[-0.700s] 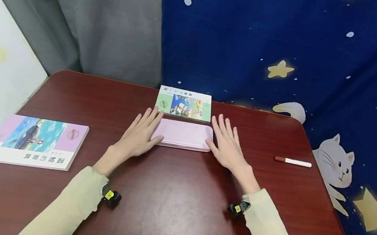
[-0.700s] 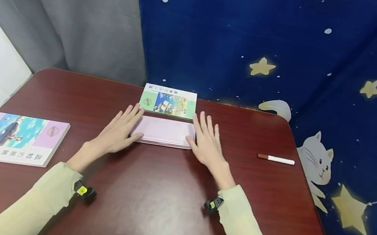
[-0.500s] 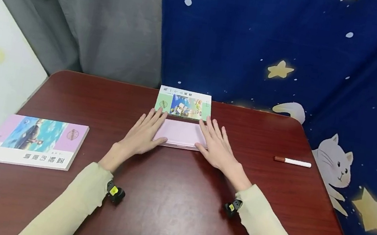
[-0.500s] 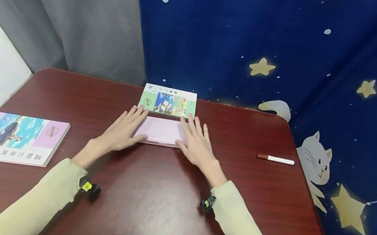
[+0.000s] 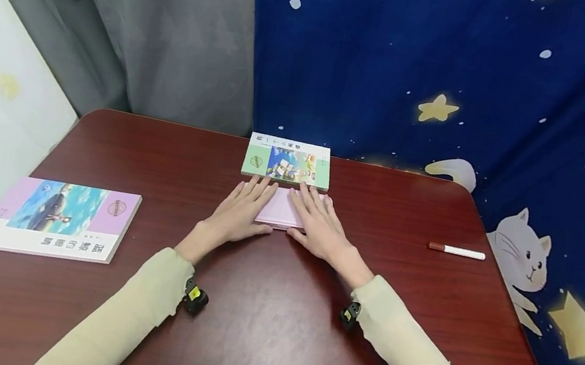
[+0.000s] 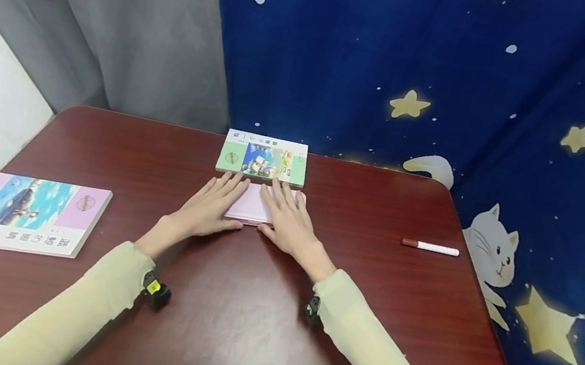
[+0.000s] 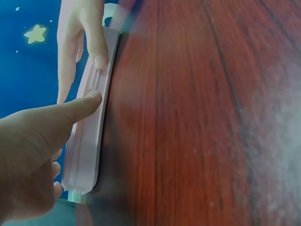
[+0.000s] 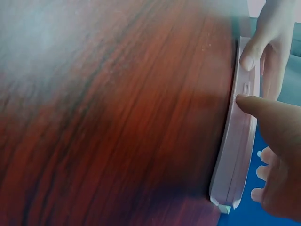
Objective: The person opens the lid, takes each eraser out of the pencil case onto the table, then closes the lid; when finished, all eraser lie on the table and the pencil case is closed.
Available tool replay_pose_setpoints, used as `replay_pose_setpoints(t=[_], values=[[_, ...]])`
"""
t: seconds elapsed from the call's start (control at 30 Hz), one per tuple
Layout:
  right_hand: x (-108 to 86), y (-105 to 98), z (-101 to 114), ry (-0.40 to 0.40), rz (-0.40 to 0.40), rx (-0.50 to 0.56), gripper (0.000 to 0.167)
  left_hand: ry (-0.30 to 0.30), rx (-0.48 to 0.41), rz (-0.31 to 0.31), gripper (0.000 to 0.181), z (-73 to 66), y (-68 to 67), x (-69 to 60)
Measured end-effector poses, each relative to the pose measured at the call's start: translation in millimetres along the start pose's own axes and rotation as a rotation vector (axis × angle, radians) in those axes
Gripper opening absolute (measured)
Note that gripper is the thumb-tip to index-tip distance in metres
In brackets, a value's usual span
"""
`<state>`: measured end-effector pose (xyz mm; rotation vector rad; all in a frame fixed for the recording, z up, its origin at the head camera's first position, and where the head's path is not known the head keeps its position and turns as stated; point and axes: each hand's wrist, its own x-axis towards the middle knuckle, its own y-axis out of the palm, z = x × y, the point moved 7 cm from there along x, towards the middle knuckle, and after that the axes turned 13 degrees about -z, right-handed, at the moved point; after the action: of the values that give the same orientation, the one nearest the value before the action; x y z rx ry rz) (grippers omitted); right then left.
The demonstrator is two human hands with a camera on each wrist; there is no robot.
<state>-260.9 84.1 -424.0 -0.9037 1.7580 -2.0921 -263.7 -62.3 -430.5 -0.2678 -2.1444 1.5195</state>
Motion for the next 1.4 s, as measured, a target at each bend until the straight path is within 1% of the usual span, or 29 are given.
replay_pose_setpoints(t=[0.1, 0.17, 0.23, 0.37, 0.5, 0.63, 0.8, 0.93, 1.0, 1.07, 1.2, 1.3, 1.4], values=[[2.7, 2.7, 4.0, -0.002, 0.017, -0.008, 0.078, 0.0, 0.029, 0.018, 0.091, -1.3, 2.3, 3.5], [4.6, 3.6, 7.3, -0.02, 0.014, -0.028, 0.077, -0.006, 0.052, 0.033, 0.09, -0.8, 2.9, 5.3], [6.6, 2.9, 11.1, -0.048, -0.005, -0.055, 0.074, -0.013, 0.067, 0.043, 0.089, 0.2, 3.2, 7.4], [10.9, -0.7, 17.3, -0.1, -0.07, -0.119, 0.069, -0.027, 0.073, 0.052, 0.089, 1.4, 2.2, 10.2], [15.0, -4.3, 21.6, -0.121, -0.106, -0.164, 0.065, -0.016, 0.085, 0.041, 0.089, 1.1, 1.2, 12.8], [18.3, -5.2, 26.4, -0.151, -0.109, -0.204, 0.063, 0.008, 0.107, 0.019, 0.089, -0.3, 1.4, 15.0], [21.9, -3.1, 30.9, -0.192, -0.091, -0.277, 0.059, 0.035, 0.134, -0.002, 0.089, -2.5, 0.8, 15.8], [26.5, -3.6, 37.0, -0.257, -0.074, -0.374, 0.056, 0.06, 0.166, -0.023, 0.09, -5.0, -2.0, 15.7], [28.7, -3.4, 41.1, -0.289, -0.049, -0.423, 0.057, 0.064, 0.172, -0.029, 0.09, -6.1, -3.6, 15.3], [30.4, -2.9, 44.7, -0.314, -0.024, -0.464, 0.06, 0.056, 0.168, -0.017, 0.09, -6.8, -4.1, 15.4], [31.2, -0.4, 49.3, -0.329, 0.015, -0.508, 0.064, 0.035, 0.171, 0.021, 0.09, -7.0, -2.9, 16.0], [30.9, 1.5, 50.2, -0.321, 0.042, -0.518, 0.064, 0.03, 0.18, 0.035, 0.091, -7.2, -2.3, 16.3], [31.5, 0.6, 50.9, -0.335, 0.04, -0.52, 0.063, 0.025, 0.188, 0.037, 0.092, -6.7, -2.7, 16.2]])
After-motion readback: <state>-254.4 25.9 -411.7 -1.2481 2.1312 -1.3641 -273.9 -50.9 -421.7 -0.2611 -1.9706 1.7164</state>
